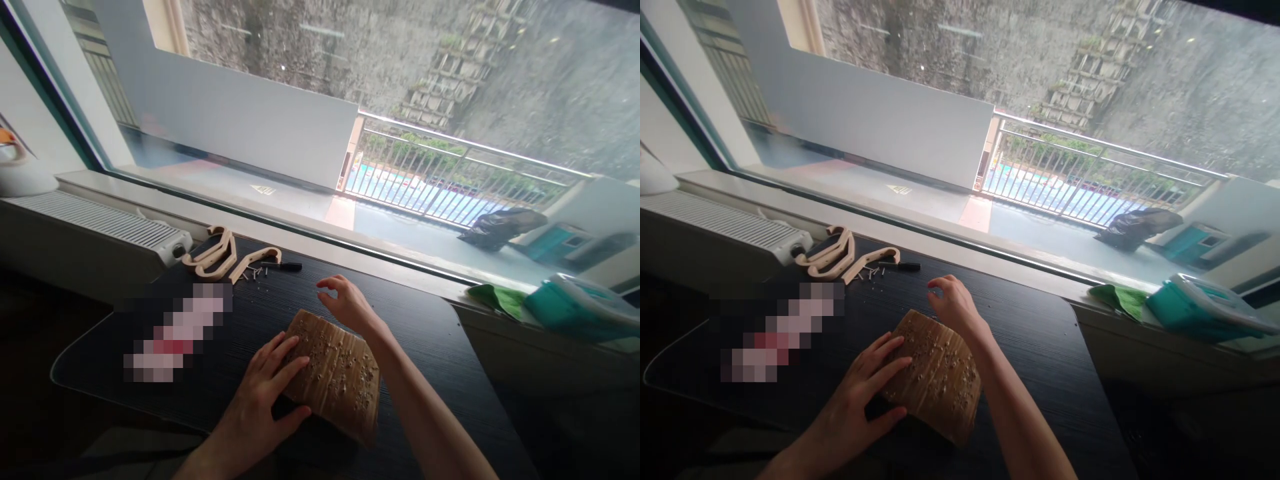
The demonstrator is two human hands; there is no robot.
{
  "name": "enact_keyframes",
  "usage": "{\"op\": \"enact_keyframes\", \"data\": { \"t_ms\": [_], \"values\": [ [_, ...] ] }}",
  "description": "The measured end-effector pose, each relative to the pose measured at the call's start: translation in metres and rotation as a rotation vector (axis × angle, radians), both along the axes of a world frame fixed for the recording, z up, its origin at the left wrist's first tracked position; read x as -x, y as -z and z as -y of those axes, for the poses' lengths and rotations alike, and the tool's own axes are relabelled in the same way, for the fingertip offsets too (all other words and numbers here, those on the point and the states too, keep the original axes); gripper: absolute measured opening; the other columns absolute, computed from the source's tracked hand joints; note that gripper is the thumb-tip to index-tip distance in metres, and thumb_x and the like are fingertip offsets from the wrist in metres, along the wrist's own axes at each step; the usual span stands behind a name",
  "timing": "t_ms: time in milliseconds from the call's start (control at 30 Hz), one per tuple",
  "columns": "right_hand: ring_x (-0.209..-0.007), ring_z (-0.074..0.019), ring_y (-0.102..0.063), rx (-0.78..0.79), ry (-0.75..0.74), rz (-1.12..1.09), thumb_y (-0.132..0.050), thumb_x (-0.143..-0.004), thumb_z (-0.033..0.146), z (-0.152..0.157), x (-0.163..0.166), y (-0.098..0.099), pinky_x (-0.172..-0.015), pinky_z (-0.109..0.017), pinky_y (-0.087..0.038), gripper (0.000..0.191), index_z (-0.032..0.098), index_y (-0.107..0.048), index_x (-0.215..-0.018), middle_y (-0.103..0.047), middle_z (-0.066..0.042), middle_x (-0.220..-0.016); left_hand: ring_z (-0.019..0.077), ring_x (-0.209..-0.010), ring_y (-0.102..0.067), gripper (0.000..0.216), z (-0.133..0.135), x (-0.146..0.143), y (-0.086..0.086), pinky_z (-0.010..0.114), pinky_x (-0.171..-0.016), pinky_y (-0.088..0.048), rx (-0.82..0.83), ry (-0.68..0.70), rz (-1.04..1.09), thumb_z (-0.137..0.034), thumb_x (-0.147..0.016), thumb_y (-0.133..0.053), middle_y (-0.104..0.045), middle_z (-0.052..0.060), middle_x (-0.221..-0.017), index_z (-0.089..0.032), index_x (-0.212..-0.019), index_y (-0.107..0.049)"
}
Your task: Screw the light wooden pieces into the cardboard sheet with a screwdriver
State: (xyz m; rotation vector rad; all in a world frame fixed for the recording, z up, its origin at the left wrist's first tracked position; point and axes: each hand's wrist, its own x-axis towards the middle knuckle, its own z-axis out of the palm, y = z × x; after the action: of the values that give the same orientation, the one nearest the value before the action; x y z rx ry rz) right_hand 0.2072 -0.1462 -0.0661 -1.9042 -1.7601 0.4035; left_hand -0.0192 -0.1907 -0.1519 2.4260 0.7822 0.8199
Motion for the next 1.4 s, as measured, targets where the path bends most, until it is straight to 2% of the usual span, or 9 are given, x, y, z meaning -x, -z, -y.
{"op": "enact_keyframes", "data": {
  "t_ms": [200, 400, 533, 700, 900, 1067, 1200, 1300, 1400],
  "values": [
    [-0.103, -0.0199, -0.056, 0.017, -0.031, 0.127, -0.053, -0.083, 0.021, -0.076, 0.03, 0.013, -0.09, -0.03, -0.041, 0.029, 0.021, -0.068, -0.107, -0.062, -0.008, -0.114, 0.0354, -0.137, -0.029, 0.06, -0.001, 0.002, 0.001, 0.055, -0.108, -0.036, 0.025, 0.008, 0.027, -0.027, -0.074, -0.068, -0.039, 0.008, -0.148, -0.029, -0.131, -0.049],
    [-0.113, -0.0246, -0.05, 0.057, -0.063, 0.293, -0.049, -0.083, 0.016, -0.12, 0.041, 0.03, -0.092, -0.033, -0.04, 0.036, 0.015, -0.063, -0.116, -0.058, -0.012, -0.122, 0.0343, -0.138, -0.028, 0.056, -0.002, 0.002, 0.0, 0.054, -0.107, -0.039, 0.01, 0.014, 0.002, -0.027, -0.076, -0.066, -0.039, 0.009, -0.147, -0.025, -0.13, -0.05],
    [-0.114, -0.0248, -0.05, 0.076, -0.083, 0.38, -0.049, -0.086, 0.016, -0.135, 0.047, 0.04, -0.092, -0.035, -0.042, 0.03, 0.016, -0.064, -0.112, -0.058, -0.012, -0.121, 0.0347, -0.137, -0.029, 0.057, -0.002, 0.002, 0.0, 0.055, -0.107, -0.038, 0.01, 0.014, 0.007, -0.025, -0.074, -0.067, -0.039, 0.009, -0.147, -0.024, -0.129, -0.05],
    [-0.102, -0.0207, -0.058, 0.069, -0.114, 0.457, -0.054, -0.09, 0.034, -0.143, 0.05, 0.049, -0.085, -0.042, -0.05, 0.033, 0.018, -0.056, -0.119, -0.057, -0.009, -0.12, 0.0349, -0.137, -0.029, 0.058, -0.002, 0.003, -0.001, 0.055, -0.107, -0.038, 0.021, 0.017, 0.003, -0.024, -0.073, -0.067, -0.039, 0.009, -0.147, -0.025, -0.129, -0.05],
    [-0.101, -0.0198, -0.058, 0.049, -0.135, 0.458, -0.053, -0.09, 0.033, -0.146, 0.046, 0.048, -0.084, -0.041, -0.05, 0.031, 0.018, -0.057, -0.117, -0.057, -0.009, -0.12, 0.0344, -0.138, -0.028, 0.057, -0.002, 0.002, 0.0, 0.056, -0.107, -0.038, -0.01, 0.012, -0.016, -0.023, -0.075, -0.065, -0.037, 0.009, -0.148, -0.025, -0.129, -0.048],
    [-0.098, -0.02, -0.058, -0.003, -0.137, 0.366, -0.043, -0.09, 0.013, -0.111, 0.026, 0.029, -0.084, -0.031, -0.046, 0.028, 0.016, -0.065, -0.107, -0.062, -0.01, -0.108, 0.0325, -0.139, -0.026, 0.056, 0.0, 0.002, -0.003, 0.054, -0.108, -0.037, 0.004, -0.003, -0.035, -0.023, -0.076, -0.065, -0.037, 0.007, -0.148, -0.026, -0.129, -0.048],
    [-0.087, -0.0166, -0.059, -0.046, -0.052, 0.253, -0.041, -0.09, 0.018, -0.044, -0.01, 0.015, -0.077, -0.028, -0.046, 0.033, 0.016, -0.06, -0.117, -0.058, -0.01, -0.114, 0.0307, -0.14, -0.024, 0.055, -0.001, 0.002, -0.006, 0.052, -0.109, -0.036, 0.013, 0.009, -0.059, -0.024, -0.078, -0.064, -0.035, 0.006, -0.149, -0.027, -0.131, -0.047],
    [-0.082, -0.0166, -0.059, -0.035, 0.046, 0.151, -0.039, -0.09, 0.024, 0.015, -0.041, 0.018, -0.07, -0.028, -0.047, 0.034, 0.013, -0.06, -0.114, -0.059, -0.012, -0.108, 0.0308, -0.14, -0.023, 0.055, -0.001, 0.002, -0.006, 0.052, -0.11, -0.035, 0.005, 0.008, -0.075, -0.027, -0.08, -0.063, -0.034, 0.006, -0.15, -0.027, -0.131, -0.046],
    [-0.064, -0.0152, -0.055, 0.008, 0.219, -0.208, -0.043, -0.088, 0.039, 0.071, -0.067, 0.031, -0.059, -0.03, -0.045, 0.038, 0.014, -0.061, -0.11, -0.061, -0.007, -0.086, 0.0305, -0.14, -0.024, 0.056, 0.001, 0.002, -0.005, 0.05, -0.11, -0.035, -0.011, 0.003, -0.077, -0.03, -0.081, -0.063, -0.033, 0.006, -0.15, -0.028, -0.133, -0.044]
  ]
}}
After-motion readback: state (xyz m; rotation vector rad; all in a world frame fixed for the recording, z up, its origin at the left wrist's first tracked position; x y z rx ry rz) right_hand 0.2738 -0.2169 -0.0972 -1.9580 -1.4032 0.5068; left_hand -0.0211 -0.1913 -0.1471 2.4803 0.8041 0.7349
